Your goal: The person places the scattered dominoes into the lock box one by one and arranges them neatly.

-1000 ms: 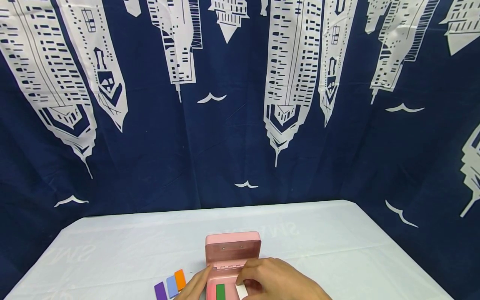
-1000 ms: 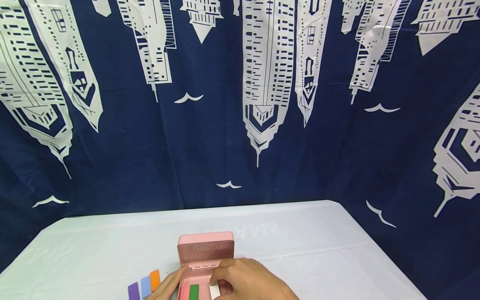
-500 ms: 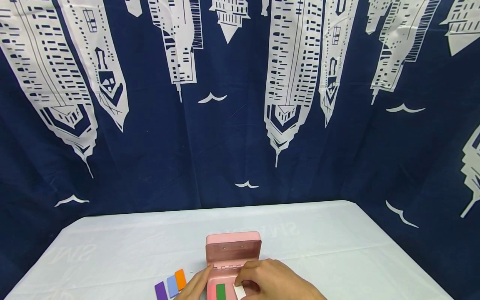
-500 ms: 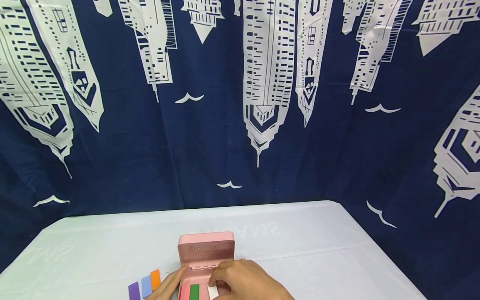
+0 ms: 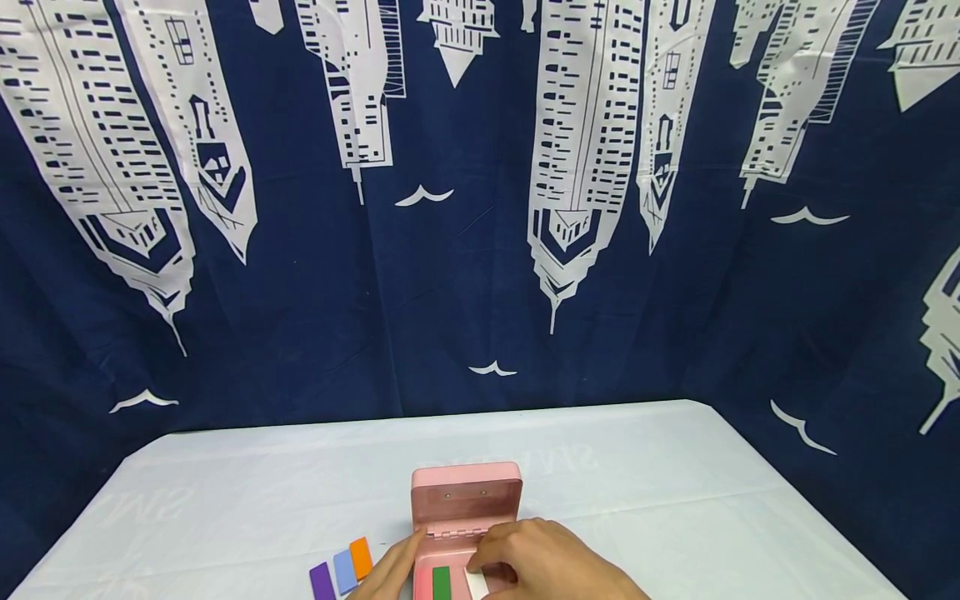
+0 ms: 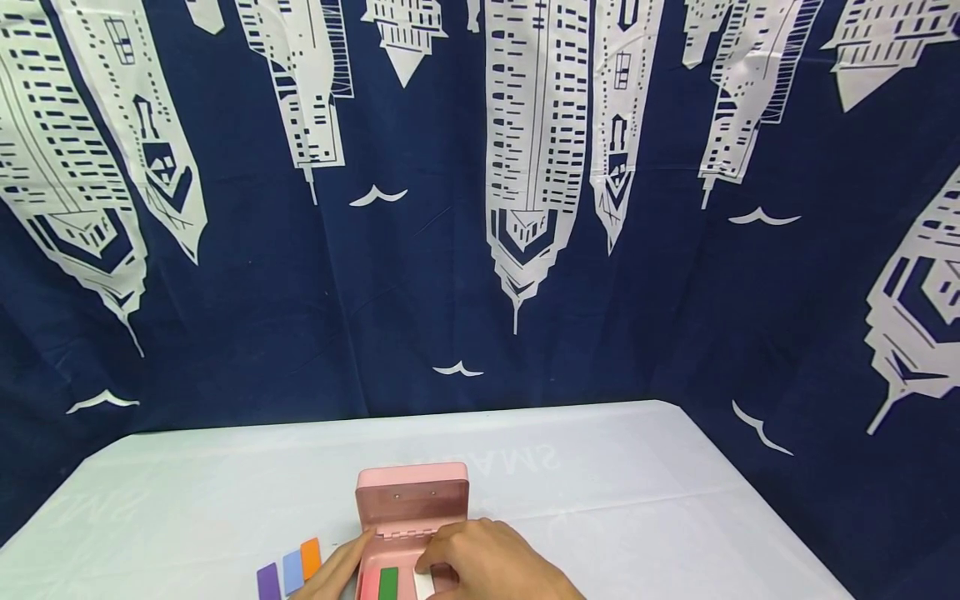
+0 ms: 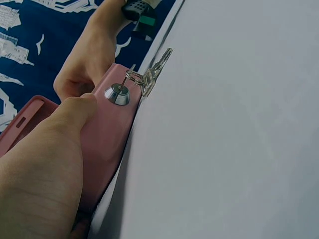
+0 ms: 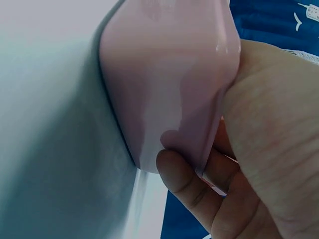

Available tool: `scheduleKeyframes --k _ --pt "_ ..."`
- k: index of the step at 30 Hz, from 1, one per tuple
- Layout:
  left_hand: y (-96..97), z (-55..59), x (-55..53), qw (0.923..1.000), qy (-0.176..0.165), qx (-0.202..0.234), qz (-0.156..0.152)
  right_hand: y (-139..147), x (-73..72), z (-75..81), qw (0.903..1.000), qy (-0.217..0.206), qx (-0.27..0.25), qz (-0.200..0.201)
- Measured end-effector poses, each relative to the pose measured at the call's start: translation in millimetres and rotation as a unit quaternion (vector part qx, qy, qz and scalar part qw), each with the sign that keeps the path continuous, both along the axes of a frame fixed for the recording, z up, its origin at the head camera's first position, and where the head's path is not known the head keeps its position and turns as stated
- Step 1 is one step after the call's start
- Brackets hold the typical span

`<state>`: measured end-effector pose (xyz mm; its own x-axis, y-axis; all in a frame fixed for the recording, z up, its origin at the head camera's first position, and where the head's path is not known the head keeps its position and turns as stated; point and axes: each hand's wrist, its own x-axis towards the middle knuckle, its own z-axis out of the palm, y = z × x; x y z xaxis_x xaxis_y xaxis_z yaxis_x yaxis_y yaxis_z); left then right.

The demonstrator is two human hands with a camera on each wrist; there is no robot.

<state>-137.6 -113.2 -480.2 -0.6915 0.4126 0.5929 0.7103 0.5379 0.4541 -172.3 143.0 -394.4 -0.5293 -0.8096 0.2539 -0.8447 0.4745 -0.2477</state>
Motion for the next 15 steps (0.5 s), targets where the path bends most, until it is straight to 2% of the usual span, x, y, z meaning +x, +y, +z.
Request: scheduleKeyframes --k 6,9,15 --pt "1.8 -0.1 0.0 0.9998 0.005 -0.003 0.017 1.3 0.9 0.4 0.9998 -0.001 0.018 -0.001" --pt "1.6 -0.2 -0.6 0.9998 0.01 -0.007 0.015 0.4 1.6 0.4 0.9998 0.0 0.021 -0.001" --pt "1.2 0.3 0.1 0.9998 0.006 -0.006 0.018 -3.7 1.8 -0.1 0.999 0.041 0.015 0.007"
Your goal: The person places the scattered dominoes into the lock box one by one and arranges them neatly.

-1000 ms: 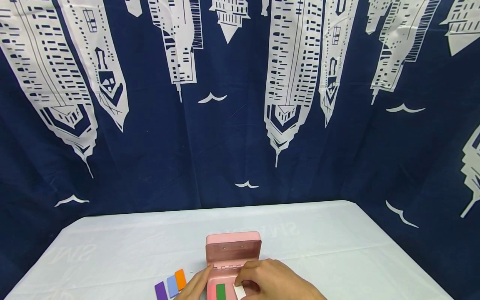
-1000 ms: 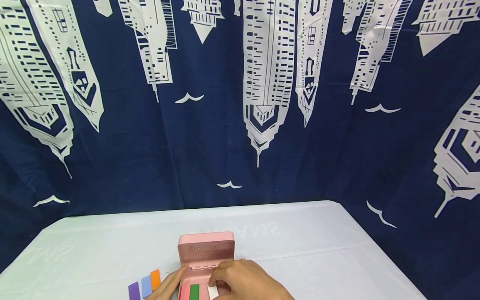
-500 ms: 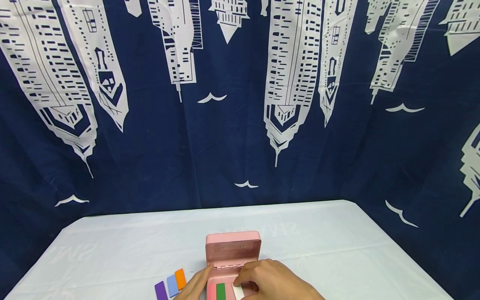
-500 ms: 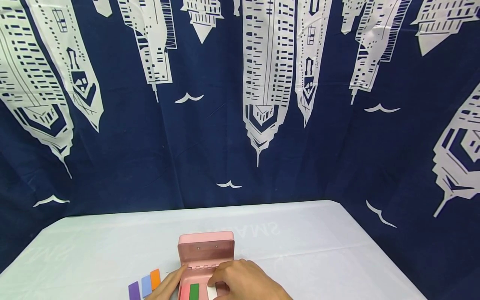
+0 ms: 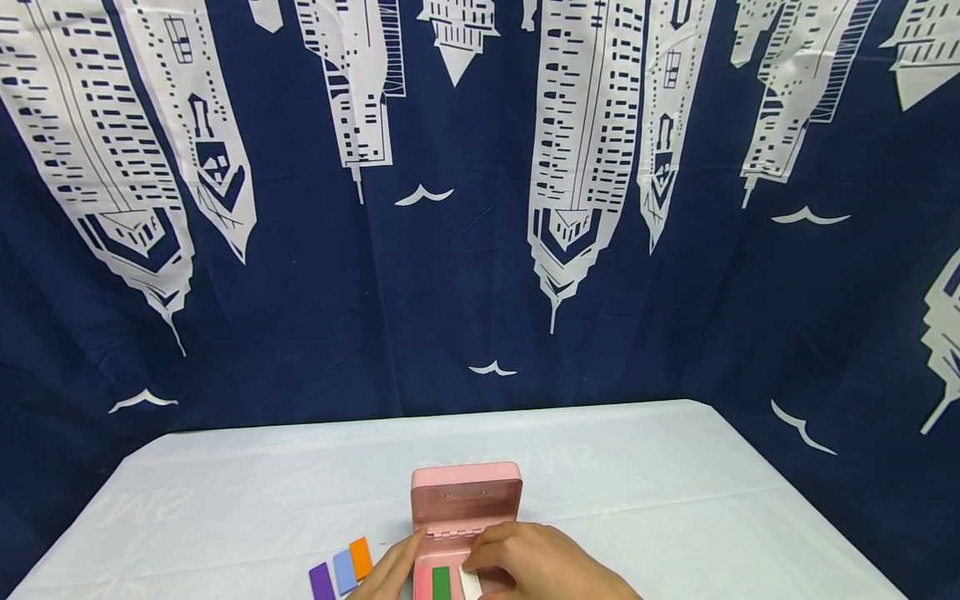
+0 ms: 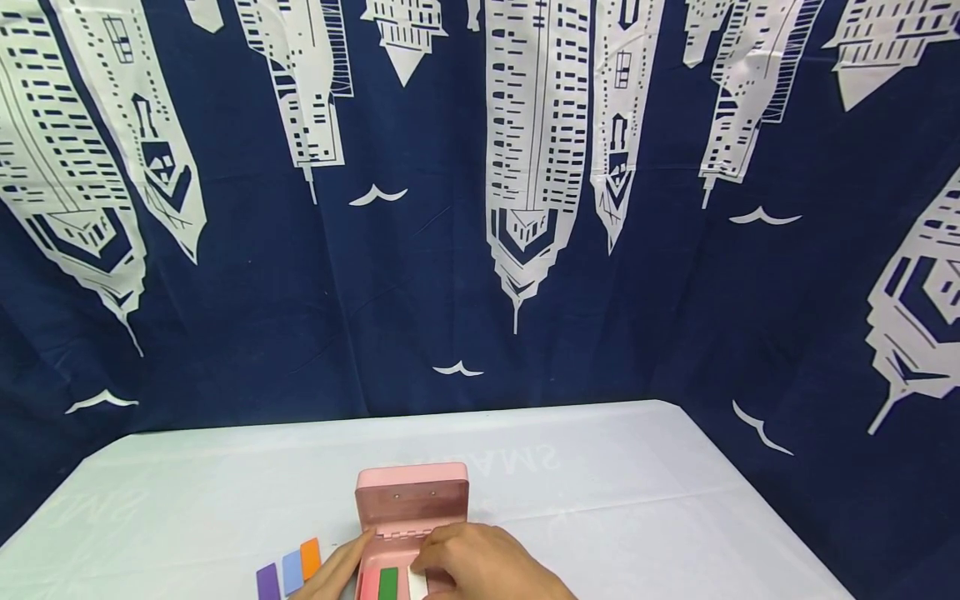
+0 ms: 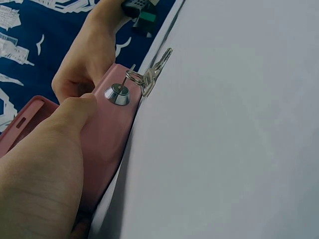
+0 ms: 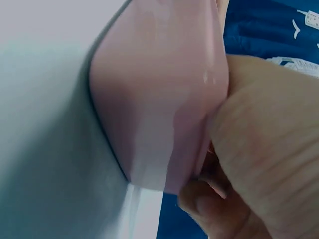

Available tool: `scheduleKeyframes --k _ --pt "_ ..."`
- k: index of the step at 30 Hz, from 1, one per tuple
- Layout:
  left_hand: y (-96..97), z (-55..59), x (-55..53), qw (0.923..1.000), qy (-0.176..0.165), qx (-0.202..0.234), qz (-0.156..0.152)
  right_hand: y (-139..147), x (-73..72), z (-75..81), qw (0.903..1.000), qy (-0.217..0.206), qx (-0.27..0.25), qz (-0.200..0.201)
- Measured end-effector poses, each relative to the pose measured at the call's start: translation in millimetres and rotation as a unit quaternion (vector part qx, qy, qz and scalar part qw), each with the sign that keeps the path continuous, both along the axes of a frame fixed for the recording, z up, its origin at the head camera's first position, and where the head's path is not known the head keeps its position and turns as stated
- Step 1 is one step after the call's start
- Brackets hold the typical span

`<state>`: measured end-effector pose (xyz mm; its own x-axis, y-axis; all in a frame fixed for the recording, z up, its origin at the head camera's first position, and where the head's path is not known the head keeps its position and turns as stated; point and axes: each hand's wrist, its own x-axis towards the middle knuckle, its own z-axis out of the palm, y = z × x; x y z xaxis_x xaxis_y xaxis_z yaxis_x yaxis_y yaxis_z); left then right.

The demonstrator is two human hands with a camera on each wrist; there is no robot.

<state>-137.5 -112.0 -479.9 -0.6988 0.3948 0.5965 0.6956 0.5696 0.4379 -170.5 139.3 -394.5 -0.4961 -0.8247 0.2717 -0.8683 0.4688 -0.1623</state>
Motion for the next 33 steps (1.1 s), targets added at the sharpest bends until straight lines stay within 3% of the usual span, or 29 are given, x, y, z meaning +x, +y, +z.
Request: scheduleKeyframes --k 10,22,29,33 --pt "1.2 2.1 1.7 1.0 -0.001 0.0 0.009 -5.6 -2.9 -3.1 0.9932 0.113 -0.013 0.027" --pt "0.3 0.5 1.3 0.9998 0.011 0.003 0.016 -8.4 -1.2 -7.2 0.997 0.072 -0.022 0.017" --pt "2.7 1.9 4.0 0.9991 0.003 -0.001 0.041 -9.5 -1.7 -8.3 0.9958 0.086 -0.02 0.022" --pt "2.7 2.8 3.5 0.9994 -0.003 -0.003 0.036 -8.7 -2.2 -9.2 0.9954 0.092 -0.018 0.022"
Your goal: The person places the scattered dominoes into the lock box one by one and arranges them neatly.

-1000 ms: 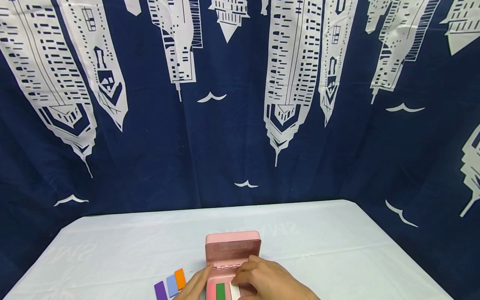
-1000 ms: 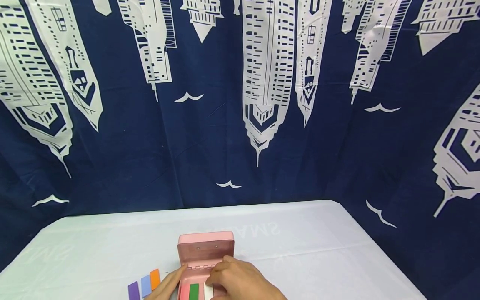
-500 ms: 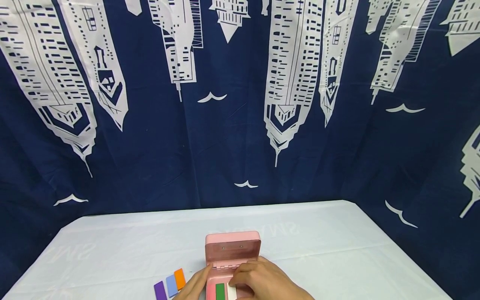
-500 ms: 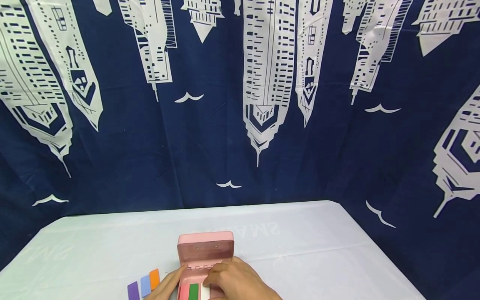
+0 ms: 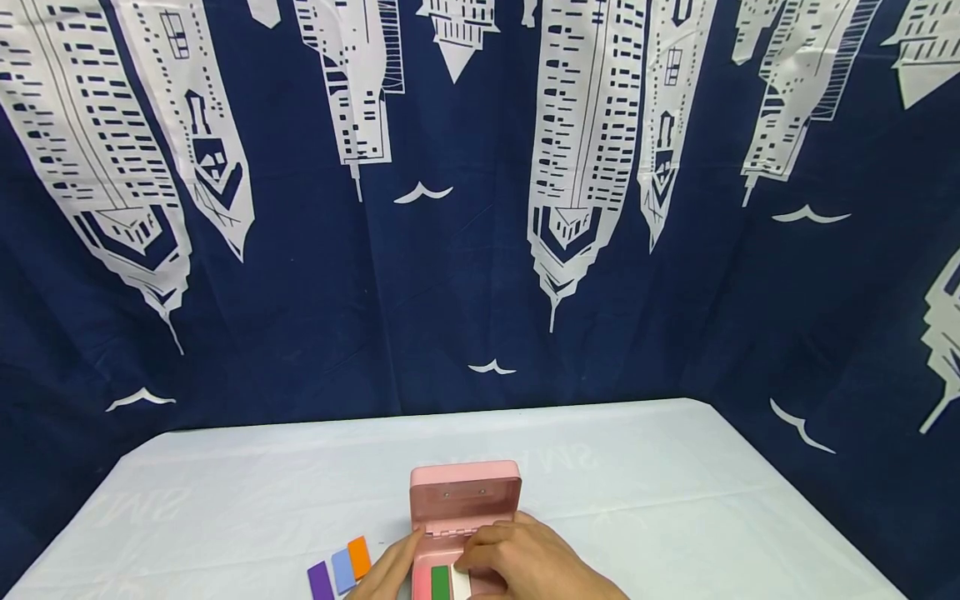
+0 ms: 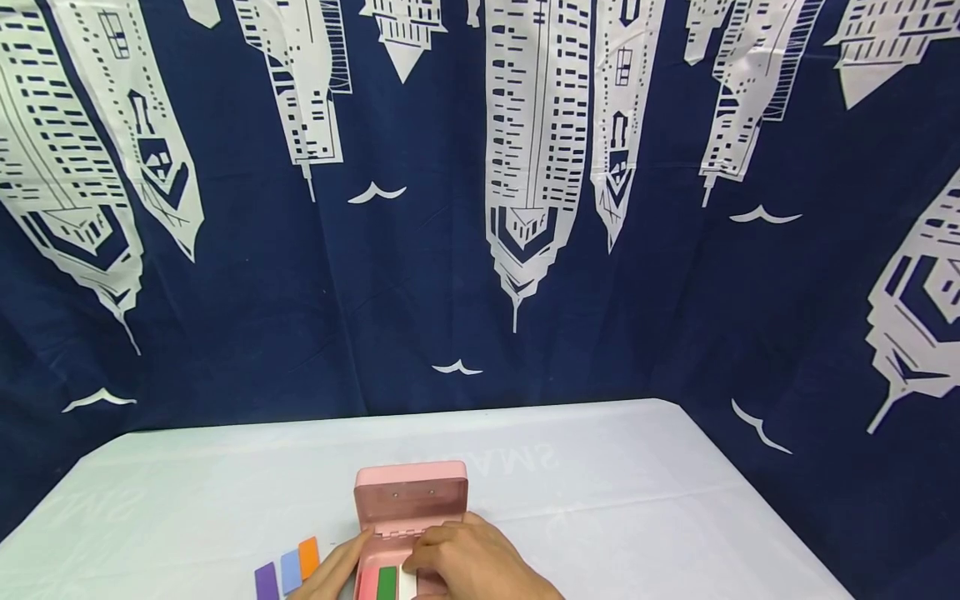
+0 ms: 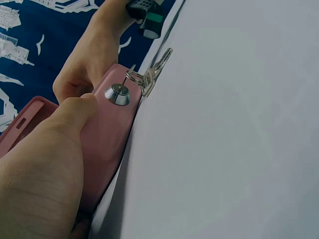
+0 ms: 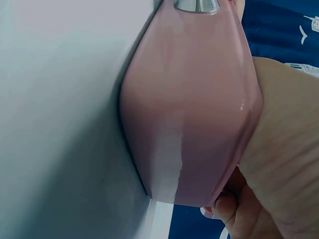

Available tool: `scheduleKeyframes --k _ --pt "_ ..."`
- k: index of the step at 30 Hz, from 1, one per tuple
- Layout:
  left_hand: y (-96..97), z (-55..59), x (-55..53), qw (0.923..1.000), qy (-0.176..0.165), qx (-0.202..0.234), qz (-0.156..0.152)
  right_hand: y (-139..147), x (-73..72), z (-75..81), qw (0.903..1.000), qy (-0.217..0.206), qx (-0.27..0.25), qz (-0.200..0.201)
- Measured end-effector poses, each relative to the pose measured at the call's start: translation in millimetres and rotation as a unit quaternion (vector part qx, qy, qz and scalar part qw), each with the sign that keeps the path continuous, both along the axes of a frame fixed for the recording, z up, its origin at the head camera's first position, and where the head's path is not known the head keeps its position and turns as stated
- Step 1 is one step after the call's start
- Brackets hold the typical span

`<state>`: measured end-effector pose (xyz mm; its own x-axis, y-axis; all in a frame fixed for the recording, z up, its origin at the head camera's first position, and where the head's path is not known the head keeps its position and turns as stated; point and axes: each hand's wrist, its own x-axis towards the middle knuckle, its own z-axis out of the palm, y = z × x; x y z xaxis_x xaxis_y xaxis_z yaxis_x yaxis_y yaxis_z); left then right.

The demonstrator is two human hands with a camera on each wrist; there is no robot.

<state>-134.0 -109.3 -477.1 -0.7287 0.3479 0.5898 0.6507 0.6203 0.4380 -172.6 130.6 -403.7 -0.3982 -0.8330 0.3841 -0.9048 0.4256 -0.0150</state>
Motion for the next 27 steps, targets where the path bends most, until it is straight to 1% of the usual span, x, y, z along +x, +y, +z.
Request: scheduleKeyframes --k 3,10,14,20,27 --pt "0.0 0.6 0.0 1.0 0.0 -0.003 -0.001 0.0 0.0 0.0 1.0 -0.003 -0.001 0.002" --pt "1.4 -0.5 1.9 0.9997 -0.002 0.01 0.023 0.5 -0.2 -0.7 1.0 -0.009 0.0 0.001" --pt "2.6 -0.7 2.2 0.9995 -0.006 0.014 0.028 1.3 -0.1 -1.5 0.9999 -0.017 -0.001 -0.003" --pt "2.6 -0.1 2.0 0.9994 -0.013 0.013 0.028 1.5 0.5 -1.5 0.9995 -0.029 -0.003 -0.008" --pt "1.9 1.4 2.0 0.9996 -0.016 0.013 0.019 1.8 0.6 -0.6 0.9999 -0.014 -0.001 -0.005"
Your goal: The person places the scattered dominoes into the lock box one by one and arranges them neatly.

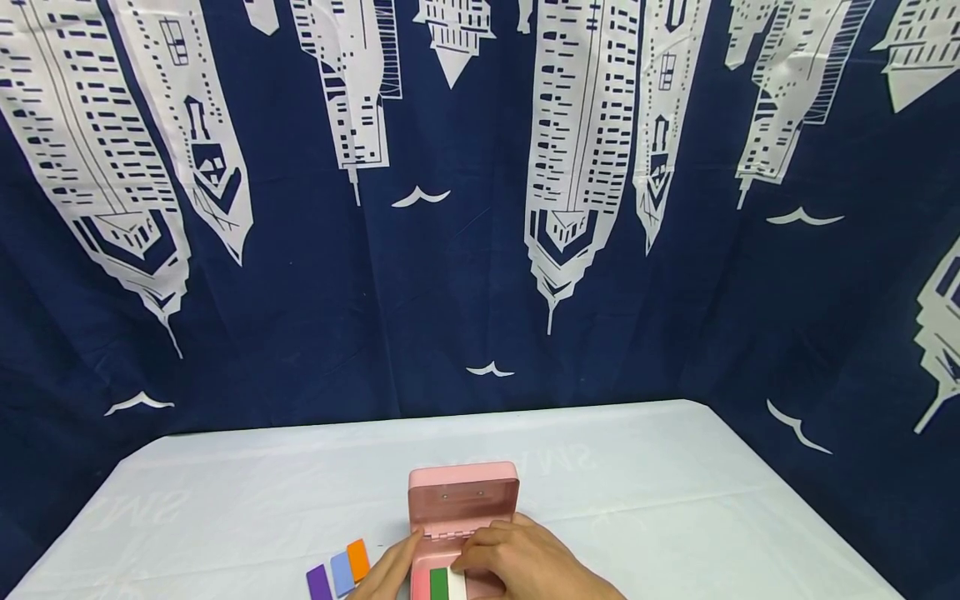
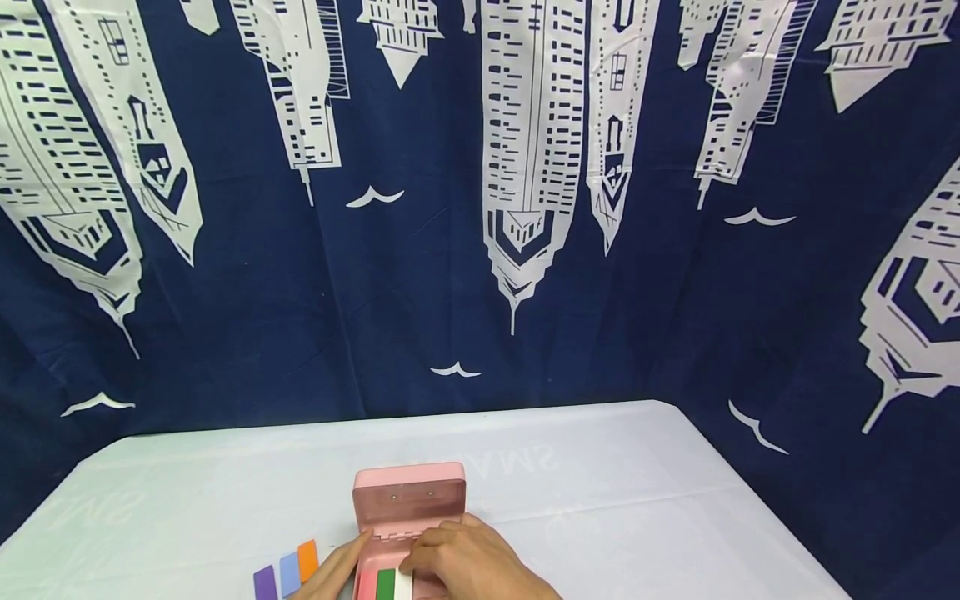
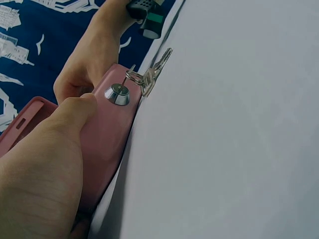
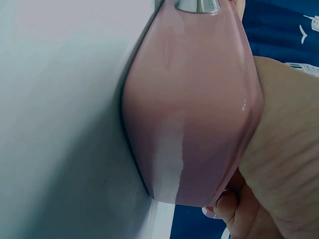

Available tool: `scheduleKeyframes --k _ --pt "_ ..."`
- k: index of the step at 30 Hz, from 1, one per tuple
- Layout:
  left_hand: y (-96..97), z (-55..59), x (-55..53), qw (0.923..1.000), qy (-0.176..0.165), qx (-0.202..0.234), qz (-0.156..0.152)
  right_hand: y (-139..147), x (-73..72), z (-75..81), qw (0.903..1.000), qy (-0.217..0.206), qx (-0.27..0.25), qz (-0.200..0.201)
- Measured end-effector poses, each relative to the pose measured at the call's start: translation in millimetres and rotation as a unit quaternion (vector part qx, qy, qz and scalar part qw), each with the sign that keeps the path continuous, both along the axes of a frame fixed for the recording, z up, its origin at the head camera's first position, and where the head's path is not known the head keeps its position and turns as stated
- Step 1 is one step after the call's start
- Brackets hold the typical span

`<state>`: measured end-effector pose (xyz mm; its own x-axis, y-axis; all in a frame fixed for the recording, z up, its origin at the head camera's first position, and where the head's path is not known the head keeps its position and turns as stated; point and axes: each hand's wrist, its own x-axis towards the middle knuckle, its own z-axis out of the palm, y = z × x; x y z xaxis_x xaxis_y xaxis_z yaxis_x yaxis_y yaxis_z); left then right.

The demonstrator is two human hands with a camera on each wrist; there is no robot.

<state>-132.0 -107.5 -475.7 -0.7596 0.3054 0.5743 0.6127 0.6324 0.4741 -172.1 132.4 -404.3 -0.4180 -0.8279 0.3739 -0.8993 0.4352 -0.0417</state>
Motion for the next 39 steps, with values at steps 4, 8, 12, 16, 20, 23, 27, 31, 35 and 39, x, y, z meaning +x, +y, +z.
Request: scheduleKeyframes --k 4,8,12,16,20,23,27,31,35,39 --pt "0.4 0.3 -0.2 0.9999 -0.01 0.004 -0.002 0.1 -0.4 -0.5 1.0 0.003 -0.002 0.001" --pt "0.1 -0.9 -1.7 0.9999 -0.009 0.005 -0.009 0.5 -1.5 -1.3 1.0 0.0 -0.002 0.002" --pt "-0.9 -4.2 -5.3 0.9996 0.018 0.004 -0.019 0.8 -2.7 -1.5 1.0 -0.001 -0.003 0.005" --pt "-1.0 -4.9 -6.1 0.9997 0.017 -0.004 -0.015 1.6 -3.7 -2.9 0.9999 0.005 -0.011 0.009" --pt "0.4 -4.1 -5.0 0.9999 0.005 -0.007 -0.008 3.6 -5.1 -4.5 0.999 0.011 -0.038 0.022" --pt "1.4 -5.4 -5.1 0.9999 0.011 0.006 -0.01 5.9 -6.6 -5.4 0.9972 0.013 -0.064 0.036" --pt "0.1 -6.7 -7.1 0.9993 0.029 0.006 -0.021 8.3 -10.2 -9.0 0.9924 0.018 -0.108 0.056" --pt "-0.4 -8.7 -9.3 0.9988 0.044 0.004 -0.023 9.4 -13.6 -13.9 0.9848 0.023 -0.155 0.075" --pt "1.3 -12.4 -9.8 0.9984 0.053 0.015 -0.01 8.8 -15.0 -19.9 0.9769 0.017 -0.194 0.089" --pt "2.9 -14.3 -10.2 0.9977 0.063 0.024 -0.006 7.8 -16.9 -23.4 0.9654 0.026 -0.236 0.108"
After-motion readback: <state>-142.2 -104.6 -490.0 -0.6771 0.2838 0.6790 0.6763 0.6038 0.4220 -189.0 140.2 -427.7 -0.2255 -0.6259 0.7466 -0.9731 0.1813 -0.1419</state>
